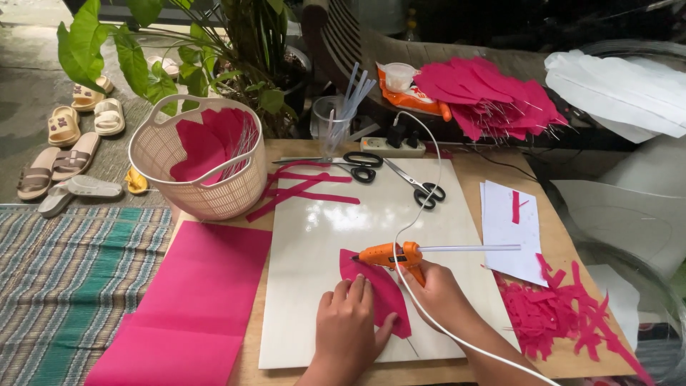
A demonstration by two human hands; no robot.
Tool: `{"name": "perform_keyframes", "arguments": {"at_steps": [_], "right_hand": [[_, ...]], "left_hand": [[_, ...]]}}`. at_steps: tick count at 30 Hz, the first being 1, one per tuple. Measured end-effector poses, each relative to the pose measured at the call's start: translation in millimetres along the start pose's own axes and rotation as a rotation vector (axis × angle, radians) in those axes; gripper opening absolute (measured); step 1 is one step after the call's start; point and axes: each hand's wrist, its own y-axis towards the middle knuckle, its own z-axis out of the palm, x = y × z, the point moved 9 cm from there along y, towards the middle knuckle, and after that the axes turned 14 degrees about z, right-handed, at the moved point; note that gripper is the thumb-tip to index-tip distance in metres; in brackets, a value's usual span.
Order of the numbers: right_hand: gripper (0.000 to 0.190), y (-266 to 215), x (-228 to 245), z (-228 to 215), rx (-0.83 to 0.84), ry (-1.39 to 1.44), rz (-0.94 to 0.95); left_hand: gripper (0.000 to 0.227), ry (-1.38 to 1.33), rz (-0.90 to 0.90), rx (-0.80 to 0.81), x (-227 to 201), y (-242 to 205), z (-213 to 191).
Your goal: Assembling decorative fabric leaves by gluing wire stems to fabric cutouts and trimming them to shape.
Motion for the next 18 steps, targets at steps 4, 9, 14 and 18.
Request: {"name": "perform_keyframes", "arguments": {"at_steps": [4, 9, 14, 18], "right_hand": [[0.033, -14.2, 10.2, -2.8, 0.02, -0.046, 0.027], [0.029, -14.1, 2.4, 0.2, 0.035, -0.154, -0.019], [0.019, -17.1, 8.6, -9.8, -0.01, -0.034, -0.207], [0.025, -13.3, 2.9, -11.3, -0.012, -0.001, -0.215]], "left_hand": [[0.066, -0.019, -0.012, 0.004, 0.2, -0.5, -1.5], [0.066, -0.017, -0.013, -0.017, -0.3, -1.4, -1.6], [0.066, -0.008, -0.019, -0.009, -0.2, -1.4, -1.9], [0.066, -0.015, -0.023, 0.008, 0.4, -1.1, -0.8]]}}
